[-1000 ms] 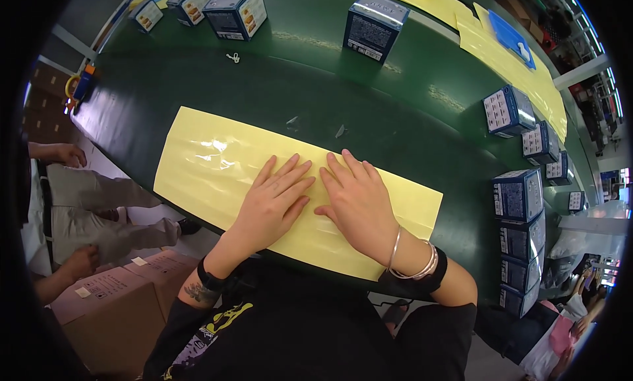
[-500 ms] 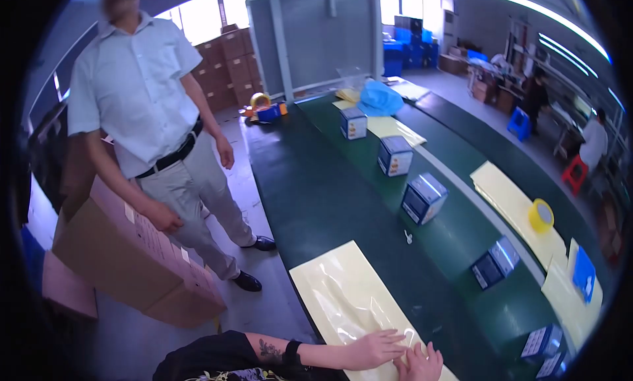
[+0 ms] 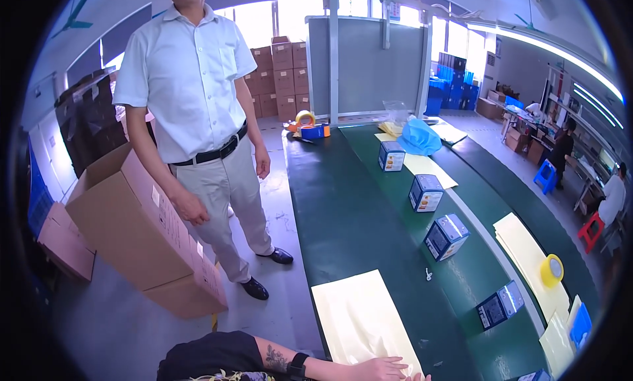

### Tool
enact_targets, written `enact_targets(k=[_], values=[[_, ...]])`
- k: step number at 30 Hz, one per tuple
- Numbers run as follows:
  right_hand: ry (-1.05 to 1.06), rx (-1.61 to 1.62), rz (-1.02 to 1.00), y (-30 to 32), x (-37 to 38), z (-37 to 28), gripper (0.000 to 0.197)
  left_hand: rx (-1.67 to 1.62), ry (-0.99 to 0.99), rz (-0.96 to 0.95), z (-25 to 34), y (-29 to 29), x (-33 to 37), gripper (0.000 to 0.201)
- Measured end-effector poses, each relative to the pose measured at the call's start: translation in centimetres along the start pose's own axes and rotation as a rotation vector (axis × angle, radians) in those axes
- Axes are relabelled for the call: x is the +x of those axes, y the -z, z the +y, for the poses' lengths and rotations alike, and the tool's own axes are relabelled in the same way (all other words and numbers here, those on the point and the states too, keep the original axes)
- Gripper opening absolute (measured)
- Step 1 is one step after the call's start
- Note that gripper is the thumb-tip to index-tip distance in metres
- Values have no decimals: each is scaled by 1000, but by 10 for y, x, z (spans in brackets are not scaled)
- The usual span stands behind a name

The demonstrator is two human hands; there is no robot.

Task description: The person peels a sticker from a backing sheet, applies it to a box, and moves the box aside, repeating this process for several boxes.

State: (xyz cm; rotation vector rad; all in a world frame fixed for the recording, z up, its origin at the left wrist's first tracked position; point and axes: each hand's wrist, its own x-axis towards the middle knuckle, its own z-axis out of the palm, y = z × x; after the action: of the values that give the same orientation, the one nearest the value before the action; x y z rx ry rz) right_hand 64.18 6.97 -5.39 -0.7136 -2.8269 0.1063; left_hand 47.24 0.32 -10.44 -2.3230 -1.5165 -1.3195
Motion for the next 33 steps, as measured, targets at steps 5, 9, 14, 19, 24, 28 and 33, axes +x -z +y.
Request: enact_targets(k=[5, 9, 14, 19, 24, 28, 33], values=[[-13, 31, 41, 5, 1, -5, 28, 77, -26, -13, 2, 0, 0, 15], [-53, 44, 13, 9, 0, -6, 28, 86, -36, -191, 7, 20, 13, 16], [32, 35, 26, 0, -6, 5, 34, -152, 123, -421, 14, 22, 15, 12], [-44, 178, -125, 46, -9, 16, 53, -126, 27, -406, 18, 28, 33, 12], [-290, 27, 164, 122, -9, 76, 68, -240, 91, -442, 38, 55, 54, 14], [-1072, -559, -72, 153, -71, 203, 87, -338, 51, -593, 54, 33, 77, 14], [-1414, -380, -481, 147, -110, 283, 100, -449, 194, -696, 55, 46, 67, 12]])
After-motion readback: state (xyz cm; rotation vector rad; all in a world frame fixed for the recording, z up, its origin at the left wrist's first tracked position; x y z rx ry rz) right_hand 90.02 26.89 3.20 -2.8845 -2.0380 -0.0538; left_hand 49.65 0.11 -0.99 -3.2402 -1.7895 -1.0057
